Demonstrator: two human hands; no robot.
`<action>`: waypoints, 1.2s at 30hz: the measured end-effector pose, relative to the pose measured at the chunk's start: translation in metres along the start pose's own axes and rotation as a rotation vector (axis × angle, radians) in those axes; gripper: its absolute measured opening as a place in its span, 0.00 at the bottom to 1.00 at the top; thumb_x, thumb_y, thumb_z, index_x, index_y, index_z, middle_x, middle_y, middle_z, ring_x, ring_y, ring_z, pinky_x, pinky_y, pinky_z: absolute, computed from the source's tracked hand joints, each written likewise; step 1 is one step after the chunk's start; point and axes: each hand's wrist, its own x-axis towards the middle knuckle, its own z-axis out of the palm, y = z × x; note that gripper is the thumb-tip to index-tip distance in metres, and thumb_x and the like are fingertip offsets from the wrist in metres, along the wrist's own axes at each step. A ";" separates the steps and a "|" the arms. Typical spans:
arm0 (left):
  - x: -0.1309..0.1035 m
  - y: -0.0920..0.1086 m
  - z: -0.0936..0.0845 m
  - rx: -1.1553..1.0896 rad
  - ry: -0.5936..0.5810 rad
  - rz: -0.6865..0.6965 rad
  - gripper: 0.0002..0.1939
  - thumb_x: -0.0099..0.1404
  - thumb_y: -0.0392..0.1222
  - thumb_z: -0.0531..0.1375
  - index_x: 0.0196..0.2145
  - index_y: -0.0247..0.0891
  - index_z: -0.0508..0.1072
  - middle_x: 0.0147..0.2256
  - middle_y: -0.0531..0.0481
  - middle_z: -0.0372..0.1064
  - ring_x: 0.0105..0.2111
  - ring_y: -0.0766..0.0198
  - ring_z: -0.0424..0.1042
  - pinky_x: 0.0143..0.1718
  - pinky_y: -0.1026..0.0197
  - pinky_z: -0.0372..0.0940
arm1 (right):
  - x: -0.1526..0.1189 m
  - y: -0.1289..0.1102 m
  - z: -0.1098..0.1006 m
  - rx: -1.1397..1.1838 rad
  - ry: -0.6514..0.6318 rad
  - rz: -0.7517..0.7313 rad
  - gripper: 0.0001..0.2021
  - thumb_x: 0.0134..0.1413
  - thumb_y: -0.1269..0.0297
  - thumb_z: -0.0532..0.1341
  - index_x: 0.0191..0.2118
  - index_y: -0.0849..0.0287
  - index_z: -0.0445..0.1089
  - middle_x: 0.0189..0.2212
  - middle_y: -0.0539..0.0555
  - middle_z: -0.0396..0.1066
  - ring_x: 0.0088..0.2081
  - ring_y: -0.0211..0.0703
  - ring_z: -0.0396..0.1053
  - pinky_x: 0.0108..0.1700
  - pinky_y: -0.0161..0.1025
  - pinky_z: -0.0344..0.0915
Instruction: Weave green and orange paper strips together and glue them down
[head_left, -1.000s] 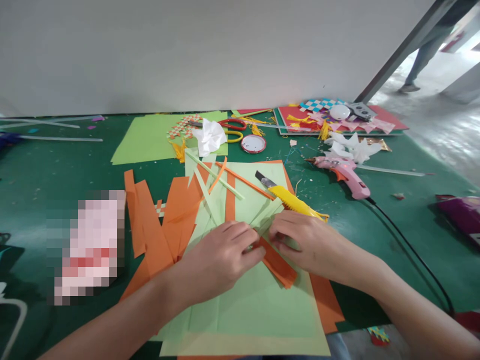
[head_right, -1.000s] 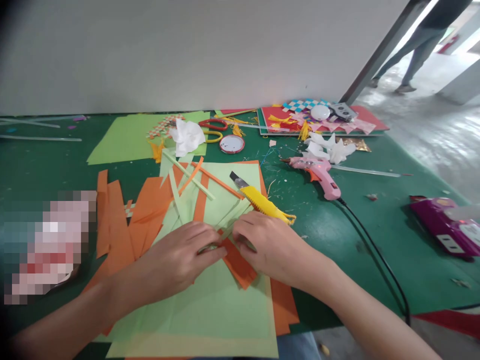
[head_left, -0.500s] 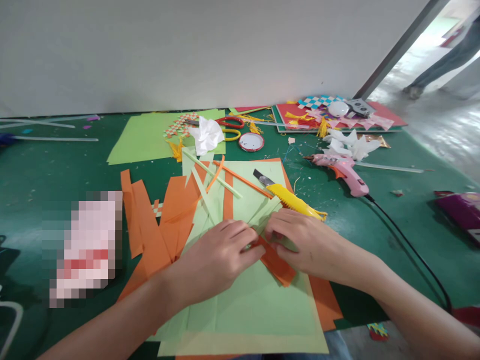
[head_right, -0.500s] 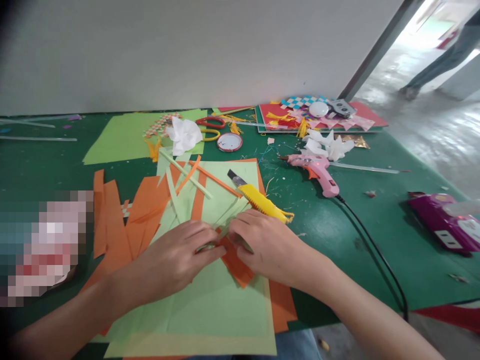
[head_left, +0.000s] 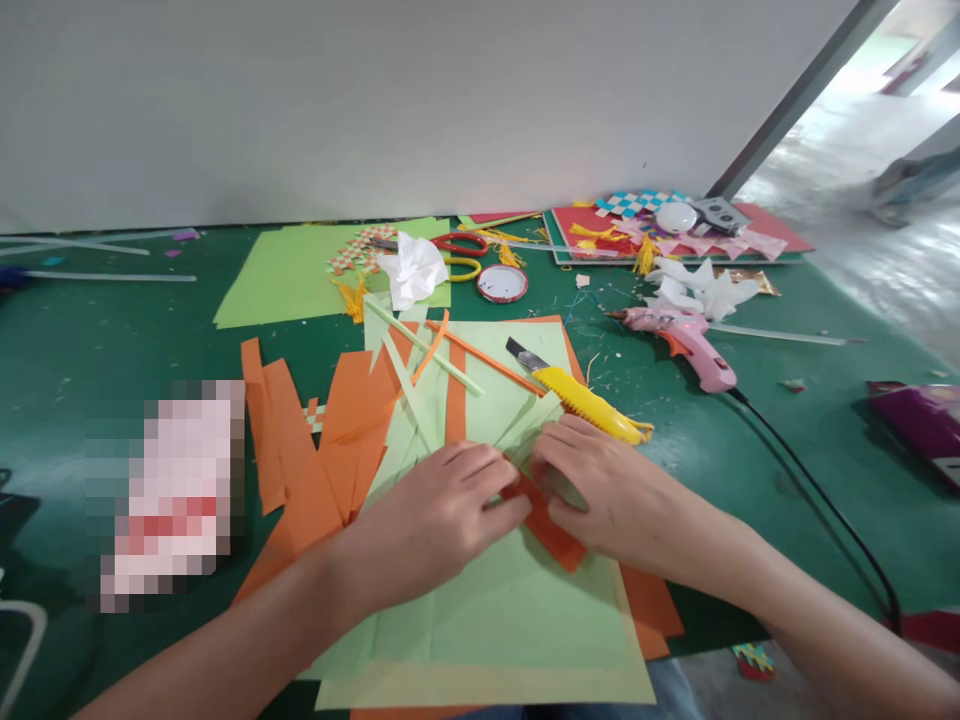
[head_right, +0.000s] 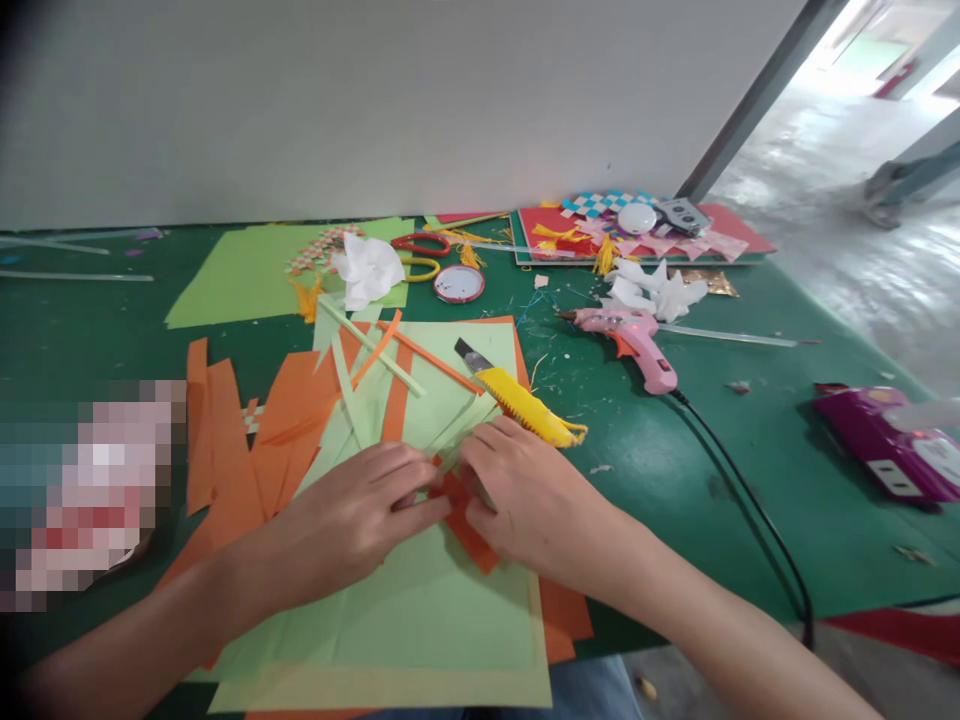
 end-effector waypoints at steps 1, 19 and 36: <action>0.000 0.000 0.000 0.002 0.005 0.000 0.08 0.71 0.33 0.51 0.38 0.36 0.70 0.35 0.49 0.63 0.37 0.59 0.61 0.39 0.56 0.61 | 0.000 0.000 -0.001 0.006 -0.002 -0.001 0.09 0.43 0.79 0.54 0.28 0.58 0.56 0.29 0.50 0.63 0.33 0.40 0.58 0.36 0.39 0.57; 0.000 0.001 -0.005 0.173 0.110 0.166 0.10 0.69 0.30 0.54 0.44 0.31 0.73 0.40 0.44 0.72 0.43 0.54 0.70 0.50 0.48 0.66 | -0.043 -0.020 0.018 -0.216 0.200 0.008 0.06 0.57 0.73 0.53 0.33 0.57 0.65 0.28 0.54 0.66 0.33 0.47 0.67 0.33 0.42 0.66; 0.026 -0.009 -0.018 0.219 -0.004 0.153 0.10 0.67 0.26 0.52 0.38 0.33 0.71 0.30 0.47 0.72 0.32 0.61 0.70 0.33 0.60 0.65 | -0.056 -0.027 0.028 -0.233 0.332 0.000 0.08 0.61 0.73 0.54 0.33 0.61 0.69 0.27 0.54 0.66 0.29 0.44 0.64 0.30 0.42 0.68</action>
